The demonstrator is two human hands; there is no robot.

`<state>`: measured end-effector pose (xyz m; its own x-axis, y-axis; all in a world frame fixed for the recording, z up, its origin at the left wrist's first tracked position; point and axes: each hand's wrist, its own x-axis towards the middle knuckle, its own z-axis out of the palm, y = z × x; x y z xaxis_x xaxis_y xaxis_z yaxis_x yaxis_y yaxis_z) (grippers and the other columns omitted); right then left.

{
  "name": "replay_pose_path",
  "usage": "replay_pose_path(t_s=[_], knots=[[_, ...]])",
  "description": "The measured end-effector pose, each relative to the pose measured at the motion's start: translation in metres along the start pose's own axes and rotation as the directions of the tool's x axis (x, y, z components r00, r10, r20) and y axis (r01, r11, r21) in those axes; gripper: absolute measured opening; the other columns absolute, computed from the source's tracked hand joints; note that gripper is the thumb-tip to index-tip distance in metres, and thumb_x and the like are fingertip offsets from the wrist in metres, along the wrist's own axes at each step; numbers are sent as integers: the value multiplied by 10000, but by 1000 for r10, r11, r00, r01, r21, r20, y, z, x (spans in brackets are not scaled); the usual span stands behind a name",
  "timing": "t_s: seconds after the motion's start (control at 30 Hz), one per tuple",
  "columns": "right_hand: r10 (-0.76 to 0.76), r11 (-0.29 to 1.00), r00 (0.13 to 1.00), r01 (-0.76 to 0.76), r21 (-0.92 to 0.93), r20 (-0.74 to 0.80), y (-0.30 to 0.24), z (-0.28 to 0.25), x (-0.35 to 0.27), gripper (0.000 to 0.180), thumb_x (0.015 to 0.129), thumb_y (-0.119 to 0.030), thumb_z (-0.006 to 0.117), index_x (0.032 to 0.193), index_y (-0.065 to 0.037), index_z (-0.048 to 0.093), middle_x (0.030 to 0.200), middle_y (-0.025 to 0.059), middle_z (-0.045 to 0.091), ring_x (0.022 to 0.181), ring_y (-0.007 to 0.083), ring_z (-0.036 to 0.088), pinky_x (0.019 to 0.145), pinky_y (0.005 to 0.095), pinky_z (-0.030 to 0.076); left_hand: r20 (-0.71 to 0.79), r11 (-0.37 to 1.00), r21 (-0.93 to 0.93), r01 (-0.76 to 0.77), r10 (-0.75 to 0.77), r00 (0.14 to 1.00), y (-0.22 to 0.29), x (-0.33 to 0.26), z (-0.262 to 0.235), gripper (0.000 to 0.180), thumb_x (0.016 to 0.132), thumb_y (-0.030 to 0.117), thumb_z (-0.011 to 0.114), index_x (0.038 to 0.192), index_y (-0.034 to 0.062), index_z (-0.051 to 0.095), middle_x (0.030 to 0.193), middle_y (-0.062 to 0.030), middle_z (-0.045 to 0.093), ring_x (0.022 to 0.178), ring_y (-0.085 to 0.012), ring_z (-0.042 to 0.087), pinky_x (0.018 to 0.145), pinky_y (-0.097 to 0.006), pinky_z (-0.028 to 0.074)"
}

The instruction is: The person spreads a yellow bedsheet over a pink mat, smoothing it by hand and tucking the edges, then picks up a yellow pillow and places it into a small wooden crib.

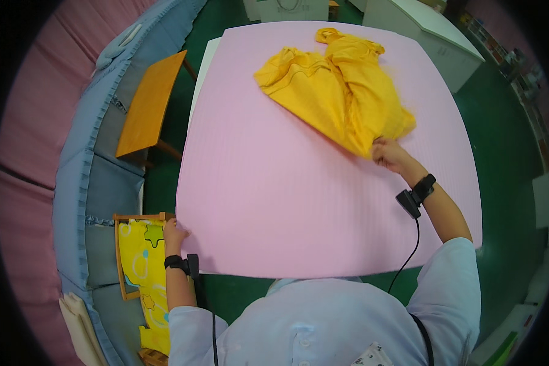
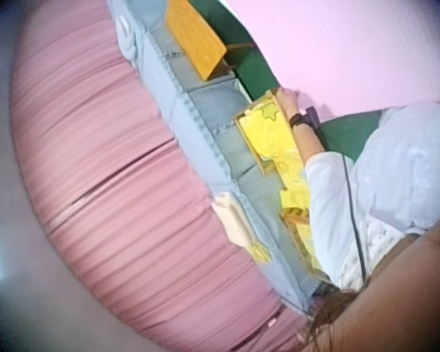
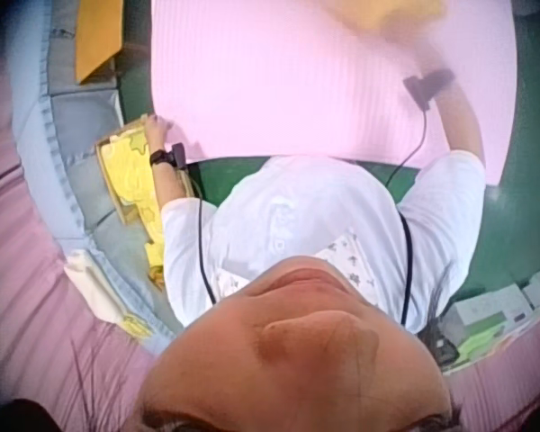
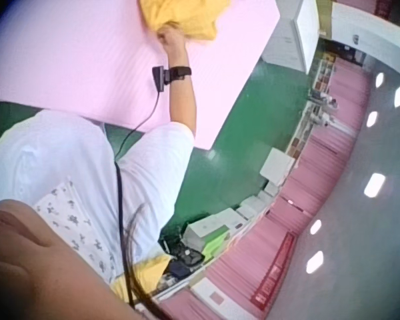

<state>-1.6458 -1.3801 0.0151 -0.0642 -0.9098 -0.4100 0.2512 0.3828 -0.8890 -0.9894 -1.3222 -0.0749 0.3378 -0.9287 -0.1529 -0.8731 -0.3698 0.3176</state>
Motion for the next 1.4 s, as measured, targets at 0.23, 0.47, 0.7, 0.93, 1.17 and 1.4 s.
replay_pose_path(t_s=[0.23,0.47,0.7,0.93,1.17,1.4], knots=[[303,340,910,175,-924,283,71,4,-172,119,644,48,478,704,-11,563,571,89,549,542,176,521,488,324,407,25,938,15,-346,345,938,79,7,-9,579,664,130,655,1198,39,451,1098,-213,524,1025,-355,509,868,-395,426],[473,397,880,-249,-883,-35,52,-41,-317,327,630,-55,712,924,11,587,662,51,579,640,155,558,637,268,470,-15,433,-494,-754,863,505,227,-55,-20,520,723,214,682,1153,-3,486,1137,-197,514,1065,-334,483,896,-366,397],[-438,372,894,84,-924,-96,36,-35,-265,540,699,-193,706,1145,15,484,1118,180,527,1047,299,508,897,330,403,135,708,-288,-644,696,705,287,-93,29,649,654,273,729,1170,-11,455,1037,-189,570,954,-333,547,787,-354,447],[-442,237,894,193,-952,71,46,-10,-160,667,651,-244,739,1188,18,440,1124,209,531,1058,339,500,902,374,397,192,795,-308,-523,590,784,273,-81,52,383,720,191,651,1035,13,525,893,-210,597,823,-351,573,694,-385,450],[-723,307,686,216,-927,-80,10,-117,-131,149,719,-9,543,862,-11,586,793,168,619,745,262,607,662,318,468,-196,564,-506,-653,662,723,240,-84,20,181,814,20,441,983,15,506,863,-247,578,844,-416,549,659,-426,449],[-819,486,96,-410,-772,-566,-14,-328,-282,239,810,-185,525,1009,-53,513,1000,174,594,916,341,566,765,403,440,-556,635,-200,-746,553,620,186,-110,-59,179,785,-26,441,924,38,534,720,-177,602,672,-317,619,564,-344,472]])
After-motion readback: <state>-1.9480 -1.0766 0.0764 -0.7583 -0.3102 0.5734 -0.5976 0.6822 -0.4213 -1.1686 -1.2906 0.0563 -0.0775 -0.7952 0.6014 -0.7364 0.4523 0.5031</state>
